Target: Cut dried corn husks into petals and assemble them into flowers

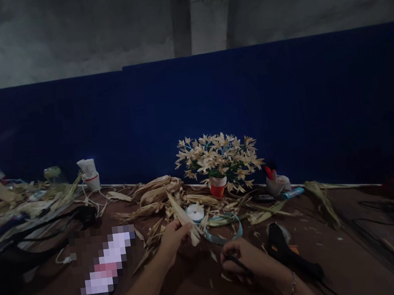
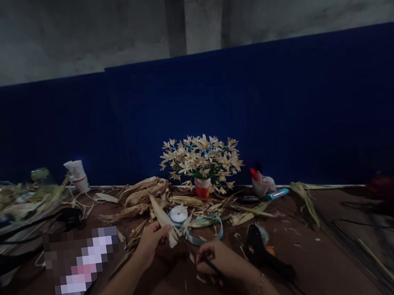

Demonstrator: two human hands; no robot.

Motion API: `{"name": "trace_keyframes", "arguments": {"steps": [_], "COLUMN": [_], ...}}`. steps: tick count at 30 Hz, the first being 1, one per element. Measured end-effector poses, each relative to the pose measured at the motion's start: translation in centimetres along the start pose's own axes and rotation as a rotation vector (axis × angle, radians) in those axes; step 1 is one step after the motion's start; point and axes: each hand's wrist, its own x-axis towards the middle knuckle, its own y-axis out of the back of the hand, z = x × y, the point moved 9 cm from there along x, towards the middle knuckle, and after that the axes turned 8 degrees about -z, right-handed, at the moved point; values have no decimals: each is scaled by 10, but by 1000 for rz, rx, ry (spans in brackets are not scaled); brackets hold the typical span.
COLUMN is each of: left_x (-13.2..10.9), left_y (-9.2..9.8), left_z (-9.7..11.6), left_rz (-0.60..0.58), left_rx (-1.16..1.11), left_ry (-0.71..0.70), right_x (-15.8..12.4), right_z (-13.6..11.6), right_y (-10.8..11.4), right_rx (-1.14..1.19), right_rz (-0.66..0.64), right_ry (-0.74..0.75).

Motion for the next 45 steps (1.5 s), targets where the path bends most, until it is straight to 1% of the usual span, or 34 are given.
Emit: {"name": "trace_keyframes", "arguments": {"steps": [6, 11, 15, 18, 24, 28, 30, 33, 36, 41, 45], "left_x": [0, -3, -4, -4, -4, -4, -5, -7, -8, -6, -4], "left_y": [-10, -19, -20, -20, -14, -11, -12, -16, -20, -17, -18], "left_z": [-1, -1, -3, -2, 0, 1, 0, -1, 0, -6, -10], "left_rz": [-97, -155, -149, -133, -70, -38, -30, -49, -84, -77, -100], "left_rx": [48, -16, -40, -43, -37, -81, -93, -100, -108, -84, -84], "left_ry": [1, 32, 65, 57, 48, 32, 50, 84, 80, 78, 83], "right_x": [-2, -4, -4, -4, -5, -3, -3, -2, -3, -3, -3], "right_z": [-1, -6, -3, -3, -10, -8, -6, -4, -3, -4, -1], "right_y": [-2, -5, -4, -4, -5, -4, -5, -4, -4, -6, -4], "right_rx": [-13, -3, -4, 6, 18, 22, 19, 22, 35, 14, 6], "right_rz": [2, -30, -34, -33, -37, -28, -27, -12, -11, -31, -38], "right_ry": [-7, -1, -10, -10, -3, -14, -16, -10, -23, -29, -39]}}
